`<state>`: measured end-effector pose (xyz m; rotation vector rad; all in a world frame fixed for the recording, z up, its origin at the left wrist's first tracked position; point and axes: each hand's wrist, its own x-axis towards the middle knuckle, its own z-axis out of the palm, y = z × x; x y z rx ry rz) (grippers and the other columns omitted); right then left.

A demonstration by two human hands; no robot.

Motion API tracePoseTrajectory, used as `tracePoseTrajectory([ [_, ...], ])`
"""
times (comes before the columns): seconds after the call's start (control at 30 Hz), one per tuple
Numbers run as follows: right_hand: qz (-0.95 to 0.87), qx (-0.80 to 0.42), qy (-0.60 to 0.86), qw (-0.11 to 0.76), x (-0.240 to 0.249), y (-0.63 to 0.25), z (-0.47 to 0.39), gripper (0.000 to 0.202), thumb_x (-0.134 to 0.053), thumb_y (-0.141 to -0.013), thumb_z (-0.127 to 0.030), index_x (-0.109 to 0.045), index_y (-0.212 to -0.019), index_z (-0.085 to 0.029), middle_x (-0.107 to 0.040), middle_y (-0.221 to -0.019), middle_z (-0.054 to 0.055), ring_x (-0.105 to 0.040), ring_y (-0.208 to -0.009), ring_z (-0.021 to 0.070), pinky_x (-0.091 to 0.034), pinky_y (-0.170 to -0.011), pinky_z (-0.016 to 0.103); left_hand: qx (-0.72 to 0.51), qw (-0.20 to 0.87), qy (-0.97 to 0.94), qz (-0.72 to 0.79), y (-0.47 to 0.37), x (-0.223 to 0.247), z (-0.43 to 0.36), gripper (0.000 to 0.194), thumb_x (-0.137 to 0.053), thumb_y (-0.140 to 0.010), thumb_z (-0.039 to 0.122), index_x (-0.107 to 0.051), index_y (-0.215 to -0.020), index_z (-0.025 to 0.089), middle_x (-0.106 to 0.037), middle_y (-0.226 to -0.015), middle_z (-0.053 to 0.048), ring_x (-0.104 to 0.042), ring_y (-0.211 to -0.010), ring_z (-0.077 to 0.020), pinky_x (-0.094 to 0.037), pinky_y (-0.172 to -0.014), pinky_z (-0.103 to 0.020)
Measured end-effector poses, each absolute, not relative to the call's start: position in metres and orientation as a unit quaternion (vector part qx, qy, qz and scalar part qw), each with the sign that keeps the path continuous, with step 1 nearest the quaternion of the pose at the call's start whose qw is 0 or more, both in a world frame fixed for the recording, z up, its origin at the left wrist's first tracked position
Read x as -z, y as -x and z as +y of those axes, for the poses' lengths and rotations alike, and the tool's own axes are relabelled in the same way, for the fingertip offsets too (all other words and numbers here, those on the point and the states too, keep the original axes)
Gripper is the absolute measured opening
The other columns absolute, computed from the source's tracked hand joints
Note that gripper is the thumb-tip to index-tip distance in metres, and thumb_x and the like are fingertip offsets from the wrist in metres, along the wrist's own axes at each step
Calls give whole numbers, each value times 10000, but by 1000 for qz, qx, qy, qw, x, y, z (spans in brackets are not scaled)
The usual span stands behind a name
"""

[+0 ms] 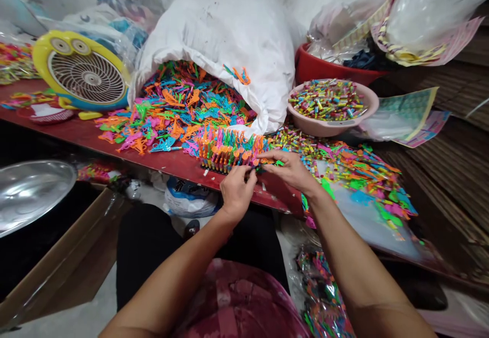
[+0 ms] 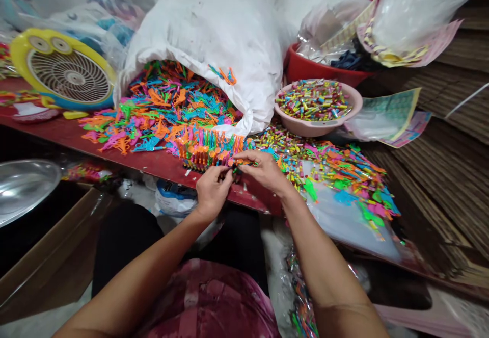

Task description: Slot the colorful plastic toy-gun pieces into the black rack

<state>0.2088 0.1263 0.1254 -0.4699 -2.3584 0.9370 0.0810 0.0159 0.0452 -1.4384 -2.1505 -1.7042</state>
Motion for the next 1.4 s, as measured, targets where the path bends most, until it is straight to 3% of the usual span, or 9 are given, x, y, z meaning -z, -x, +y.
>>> tracePoseTrajectory([
  [0.23,-890,-333,166,263,-121,-206,124,342,-676,-856,-341,-697,-1182,-241,-719,-1143,52,-674,-1039,216,-520,-944,382,579,-14,434,-690,-80,-41,21,139,-638,-914,302,-727,-936,198,-733,-894,-33,-660,-814,-145,-480,-766,-262],
  [0.4,-905,-238,167,309,-111,-197,126,260,-675,-865,-338,-685,-1104,-236,-691,-1058,57,-645,-991,227,-515,-897,382,570,-49,427,-700,-81,-20,18,153,-654,-897,280,-698,-1014,192,-696,-949,-39,-652,-839,-149,-484,-770,-265],
  [0.6,-894,-215,191,343,-99,-188,126,189,-638,-897,-318,-692,-1056,-233,-707,-978,38,-661,-904,212,-504,-853,351,450,-63,471,-756,-82,-16,18,97,-644,-893,288,-719,-909,228,-682,-925,-40,-631,-819,-171,-438,-690,-273],
  [0.73,-887,-203,214,355,-96,-182,126,171,-638,-895,-333,-702,-1010,-224,-714,-928,36,-665,-858,206,-507,-831,343,448,-77,437,-776,-78,-25,24,171,-630,-902,348,-677,-800,219,-674,-821,-22,-612,-739,-166,-377,-632,-272],
  [0.87,-885,-238,212,340,-102,-186,120,246,-650,-888,-362,-690,-1098,-241,-720,-1067,51,-667,-982,224,-508,-916,376,471,-70,421,-772,-75,-25,26,164,-639,-895,348,-650,-787,225,-672,-751,-2,-610,-700,-159,-342,-603,-266],
  [0.97,-825,-302,236,416,-94,-198,115,330,-632,-896,-384,-632,-1200,-257,-673,-1226,72,-625,-1146,233,-486,-1002,403,467,-29,435,-769,-73,-20,26,131,-603,-918,319,-664,-844,229,-700,-820,-14,-629,-735,-157,-368,-621,-266],
  [1.07,-706,-343,324,527,-63,-206,114,229,-552,-919,-360,-625,-1090,-228,-693,-1084,82,-662,-1004,213,-531,-897,381,472,21,447,-760,-71,-16,25,117,-588,-921,293,-673,-954,220,-722,-909,-36,-655,-789,-162,-421,-673,-271],
  [1.23,-743,-389,370,398,-19,-193,112,147,-571,-805,-290,-658,-873,-193,-707,-839,52,-649,-792,207,-522,-758,344,515,59,478,-709,-66,-15,30,193,-583,-929,288,-671,-1077,200,-735,-971,-53,-672,-821,-148,-481,-756,-264],
  [1.4,-764,-374,361,383,-22,-175,97,167,-554,-810,-290,-673,-869,-189,-708,-826,46,-627,-753,201,-497,-716,324,531,38,479,-698,-56,-18,26,173,-604,-926,307,-691,-1027,196,-726,-891,-39,-659,-762,-131,-488,-718,-245],
])
